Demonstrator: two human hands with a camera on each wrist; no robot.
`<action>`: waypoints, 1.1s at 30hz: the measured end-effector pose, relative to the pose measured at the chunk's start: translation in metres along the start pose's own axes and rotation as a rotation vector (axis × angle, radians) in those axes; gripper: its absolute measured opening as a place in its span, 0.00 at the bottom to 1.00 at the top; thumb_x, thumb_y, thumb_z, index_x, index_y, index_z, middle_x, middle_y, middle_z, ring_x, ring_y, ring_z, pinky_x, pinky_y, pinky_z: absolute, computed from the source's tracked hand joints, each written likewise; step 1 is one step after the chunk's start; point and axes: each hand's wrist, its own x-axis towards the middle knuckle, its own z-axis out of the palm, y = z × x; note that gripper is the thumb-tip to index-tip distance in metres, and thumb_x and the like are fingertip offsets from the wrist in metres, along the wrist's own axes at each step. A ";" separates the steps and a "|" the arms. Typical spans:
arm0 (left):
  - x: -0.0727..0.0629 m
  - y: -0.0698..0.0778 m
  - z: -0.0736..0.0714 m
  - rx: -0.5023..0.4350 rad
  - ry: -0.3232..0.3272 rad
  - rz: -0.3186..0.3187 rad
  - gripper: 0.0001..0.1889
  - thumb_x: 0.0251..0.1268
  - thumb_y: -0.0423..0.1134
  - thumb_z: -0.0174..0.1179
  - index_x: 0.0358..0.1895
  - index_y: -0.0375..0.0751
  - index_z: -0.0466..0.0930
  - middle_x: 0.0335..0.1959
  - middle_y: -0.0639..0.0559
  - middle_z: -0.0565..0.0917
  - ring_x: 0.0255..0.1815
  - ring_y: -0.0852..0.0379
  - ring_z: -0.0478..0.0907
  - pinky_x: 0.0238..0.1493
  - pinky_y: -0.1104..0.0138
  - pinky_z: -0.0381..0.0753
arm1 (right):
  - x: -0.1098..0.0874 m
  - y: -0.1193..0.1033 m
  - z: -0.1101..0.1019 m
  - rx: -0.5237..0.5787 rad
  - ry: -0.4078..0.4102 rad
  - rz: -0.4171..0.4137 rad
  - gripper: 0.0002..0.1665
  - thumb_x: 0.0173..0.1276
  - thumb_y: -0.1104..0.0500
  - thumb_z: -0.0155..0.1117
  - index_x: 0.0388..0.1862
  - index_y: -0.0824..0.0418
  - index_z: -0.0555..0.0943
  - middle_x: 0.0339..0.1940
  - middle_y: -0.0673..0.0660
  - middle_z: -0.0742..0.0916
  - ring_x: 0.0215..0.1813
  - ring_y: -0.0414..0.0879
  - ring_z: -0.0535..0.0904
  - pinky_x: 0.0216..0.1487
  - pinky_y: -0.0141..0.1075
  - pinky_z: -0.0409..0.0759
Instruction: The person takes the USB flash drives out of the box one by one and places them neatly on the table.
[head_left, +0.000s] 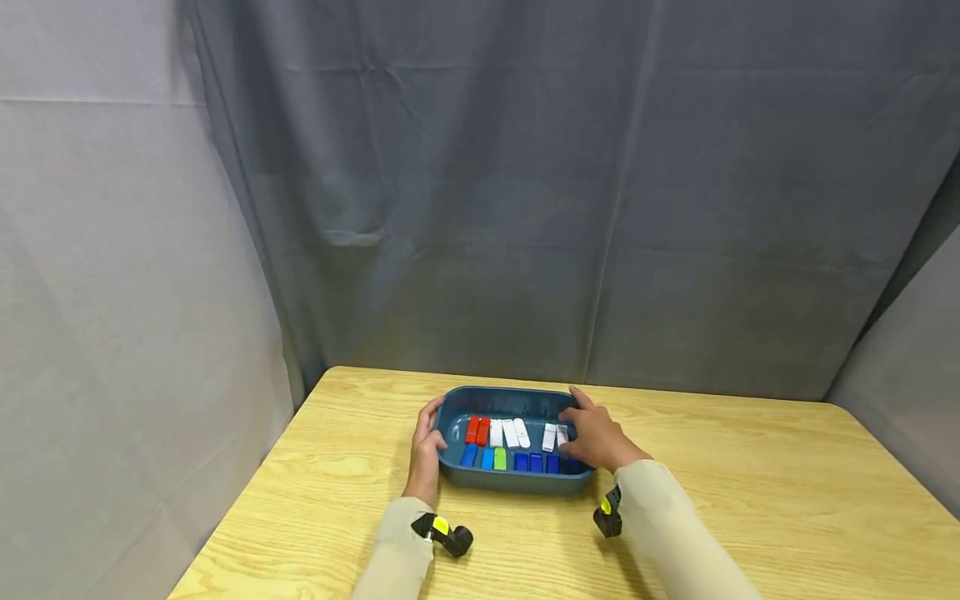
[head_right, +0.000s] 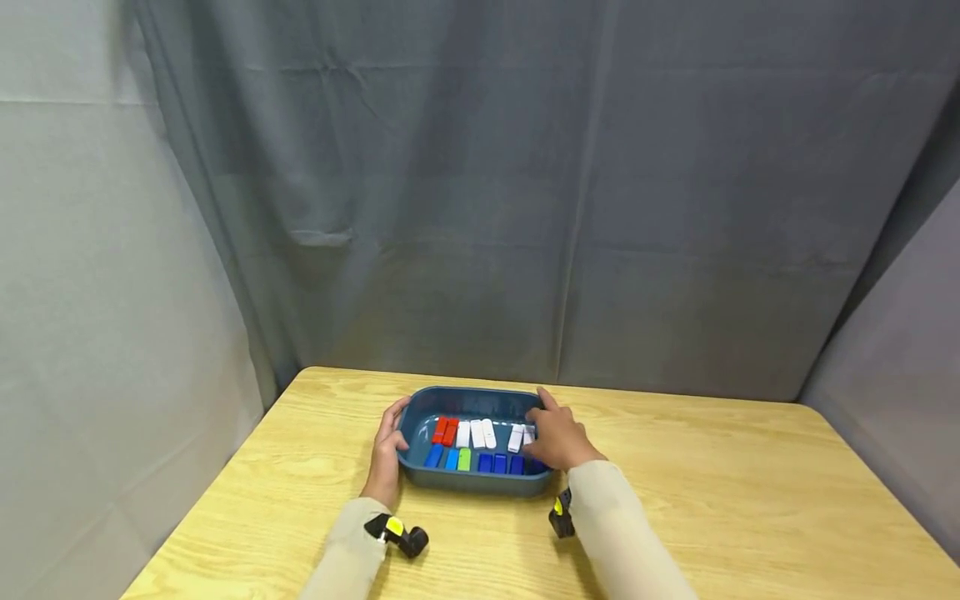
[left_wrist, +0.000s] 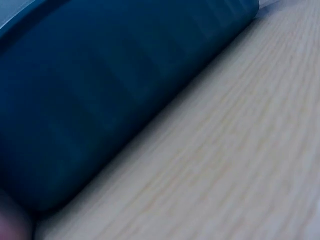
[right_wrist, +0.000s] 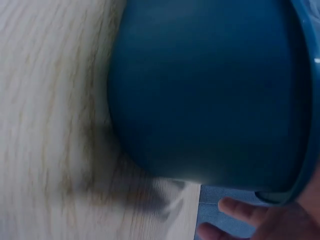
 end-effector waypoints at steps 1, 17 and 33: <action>0.002 -0.004 -0.001 -0.005 0.002 -0.001 0.38 0.46 0.20 0.37 0.70 0.33 0.59 0.74 0.37 0.58 0.73 0.37 0.52 0.66 0.43 0.48 | 0.001 0.000 0.001 -0.018 -0.014 0.013 0.28 0.55 0.58 0.73 0.55 0.65 0.81 0.77 0.66 0.55 0.67 0.73 0.62 0.57 0.68 0.63; 0.012 -0.027 -0.004 0.005 0.051 0.000 0.39 0.44 0.23 0.38 0.69 0.41 0.63 0.72 0.44 0.63 0.71 0.43 0.58 0.63 0.48 0.52 | 0.004 -0.007 0.008 -0.131 0.002 0.111 0.30 0.51 0.53 0.76 0.53 0.65 0.82 0.75 0.70 0.53 0.59 0.70 0.67 0.46 0.60 0.76; 0.011 -0.021 -0.008 0.003 0.062 0.001 0.39 0.44 0.23 0.37 0.69 0.41 0.63 0.72 0.44 0.63 0.70 0.41 0.59 0.60 0.49 0.55 | 0.009 -0.013 0.010 -0.104 0.001 0.116 0.19 0.51 0.53 0.76 0.37 0.64 0.84 0.71 0.69 0.60 0.57 0.68 0.68 0.43 0.58 0.77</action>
